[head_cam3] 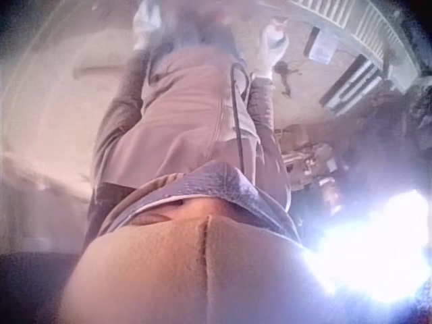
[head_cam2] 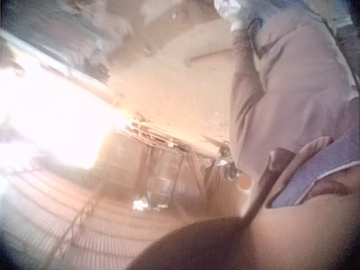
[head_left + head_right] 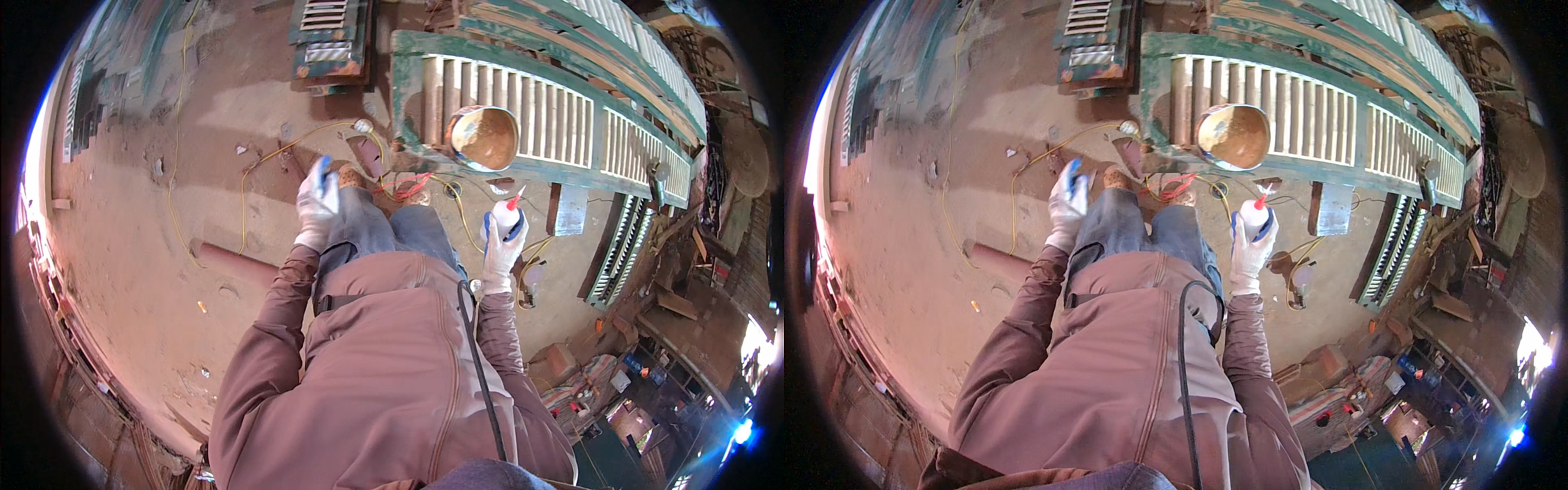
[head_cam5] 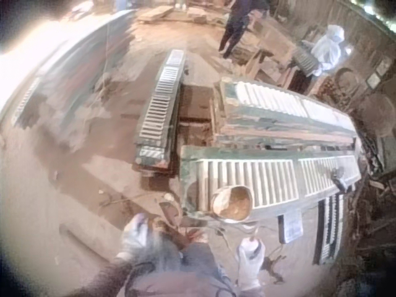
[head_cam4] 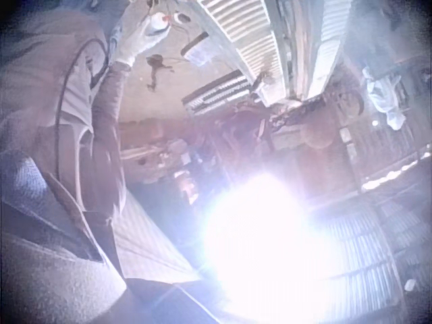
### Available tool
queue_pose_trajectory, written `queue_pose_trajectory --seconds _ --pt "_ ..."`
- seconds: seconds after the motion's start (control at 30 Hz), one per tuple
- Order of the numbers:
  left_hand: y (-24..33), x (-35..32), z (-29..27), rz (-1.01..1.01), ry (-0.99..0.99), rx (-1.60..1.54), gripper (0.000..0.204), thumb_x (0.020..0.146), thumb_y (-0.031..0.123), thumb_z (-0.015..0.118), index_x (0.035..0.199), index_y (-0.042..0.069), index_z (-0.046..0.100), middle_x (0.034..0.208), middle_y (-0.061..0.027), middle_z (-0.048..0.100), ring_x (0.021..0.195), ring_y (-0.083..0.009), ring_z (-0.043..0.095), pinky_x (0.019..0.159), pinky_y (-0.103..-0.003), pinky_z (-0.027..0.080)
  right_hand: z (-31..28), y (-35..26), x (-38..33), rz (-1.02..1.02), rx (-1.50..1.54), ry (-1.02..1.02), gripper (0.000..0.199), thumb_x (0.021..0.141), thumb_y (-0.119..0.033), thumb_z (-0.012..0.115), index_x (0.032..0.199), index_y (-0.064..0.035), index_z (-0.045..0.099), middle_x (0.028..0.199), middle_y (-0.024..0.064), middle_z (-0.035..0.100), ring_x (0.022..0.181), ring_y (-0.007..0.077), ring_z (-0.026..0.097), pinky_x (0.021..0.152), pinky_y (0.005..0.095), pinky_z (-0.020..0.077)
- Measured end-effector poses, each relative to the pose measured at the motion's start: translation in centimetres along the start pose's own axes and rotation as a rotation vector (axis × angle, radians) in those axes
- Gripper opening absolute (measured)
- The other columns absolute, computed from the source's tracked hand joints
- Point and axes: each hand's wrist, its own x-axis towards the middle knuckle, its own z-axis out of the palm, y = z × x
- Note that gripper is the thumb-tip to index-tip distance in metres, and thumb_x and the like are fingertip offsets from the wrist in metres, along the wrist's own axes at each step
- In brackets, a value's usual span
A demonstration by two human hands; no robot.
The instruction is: The person uses a handheld power sander to sand the surface of a wooden slatted panel. The person moves the sander across the slats and frame, removing old paint and smoothing the wood.
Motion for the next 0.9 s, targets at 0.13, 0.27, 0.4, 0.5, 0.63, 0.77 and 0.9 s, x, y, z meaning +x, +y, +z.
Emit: queue_pose_trajectory --seconds 0.13,0.27,0.4,0.5,0.63,0.77,0.9 --pt "14.6 4.0 3.4 0.508 -0.261 0.227 0.030 0.086 0.029 0.069 0.111 0.013 0.069 0.100 -0.0093 0.068 0.095 -0.0308 0.062 0.084 -0.043 0.051 -1.5 1.3 1.6 -0.007 0.105 0.001 0.059 0.083 -0.008 0.078 0.133 0.0007 0.048 0.126 0.0130 0.055 0.112 0.0213 0.055 0.097 0.0348 0.0470" --pt "20.4 6.7 11.0 0.732 -0.484 0.477 0.031 0.087 0.035 0.065 0.110 0.014 0.067 0.100 -0.0064 0.067 0.092 -0.0269 0.062 0.080 -0.041 0.051 -3.7 -0.5 1.8 0.003 0.090 0.008 0.061 0.084 -0.006 0.076 0.136 0.0010 0.045 0.129 0.0131 0.053 0.116 0.0203 0.054 0.098 0.0351 0.0463" --pt "21.3 8.7 20.2 0.770 -0.671 0.789 0.040 0.082 0.037 0.068 0.114 0.011 0.066 0.109 -0.0144 0.065 0.104 -0.0281 0.064 0.084 -0.041 0.052 -7.1 2.5 1.9 -0.008 0.078 0.086 0.063 0.084 -0.004 0.075 0.138 0.0022 0.043 0.130 0.0127 0.051 0.115 0.0202 0.053 0.098 0.0340 0.0468" --pt "21.9 8.9 24.0 0.831 -0.781 0.857 0.040 0.082 0.035 0.068 0.115 0.012 0.067 0.111 -0.0138 0.065 0.102 -0.0289 0.064 0.082 -0.043 0.052 -9.3 3.0 1.5 0.091 0.094 0.153 0.064 0.084 -0.004 0.076 0.138 0.0022 0.042 0.130 0.0131 0.051 0.115 0.0206 0.053 0.099 0.0338 0.0461" --pt "21.9 7.9 26.3 0.911 -0.729 0.937 0.028 0.083 0.025 0.066 0.109 0.016 0.069 0.107 -0.0069 0.067 0.100 -0.0250 0.065 0.081 -0.039 0.054 -12.2 7.6 0.9 0.056 0.028 0.206 0.067 0.083 -0.009 0.078 0.139 0.0018 0.043 0.132 0.0142 0.051 0.114 0.0213 0.054 0.097 0.0338 0.0468" --pt "23.3 6.6 26.8 0.970 -0.691 0.935 0.013 0.081 0.016 0.063 0.086 0.020 0.075 0.093 -0.0021 0.070 0.096 -0.0220 0.065 0.072 -0.037 0.054 -14.1 7.4 0.5 0.126 0.032 0.250 0.065 0.083 -0.010 0.078 0.137 0.0016 0.045 0.127 0.0134 0.054 0.113 0.0212 0.055 0.098 0.0339 0.0463" --pt "21.8 6.6 27.8 0.967 -0.673 0.969 0.011 0.079 0.020 0.064 0.083 0.020 0.074 0.089 0.0012 0.068 0.095 -0.0198 0.061 0.068 -0.037 0.049 -13.6 7.0 0.9 0.090 0.034 0.221 0.055 0.086 -0.014 0.076 0.133 -0.0015 0.050 0.123 0.0101 0.055 0.110 0.0207 0.055 0.095 0.0333 0.0465"
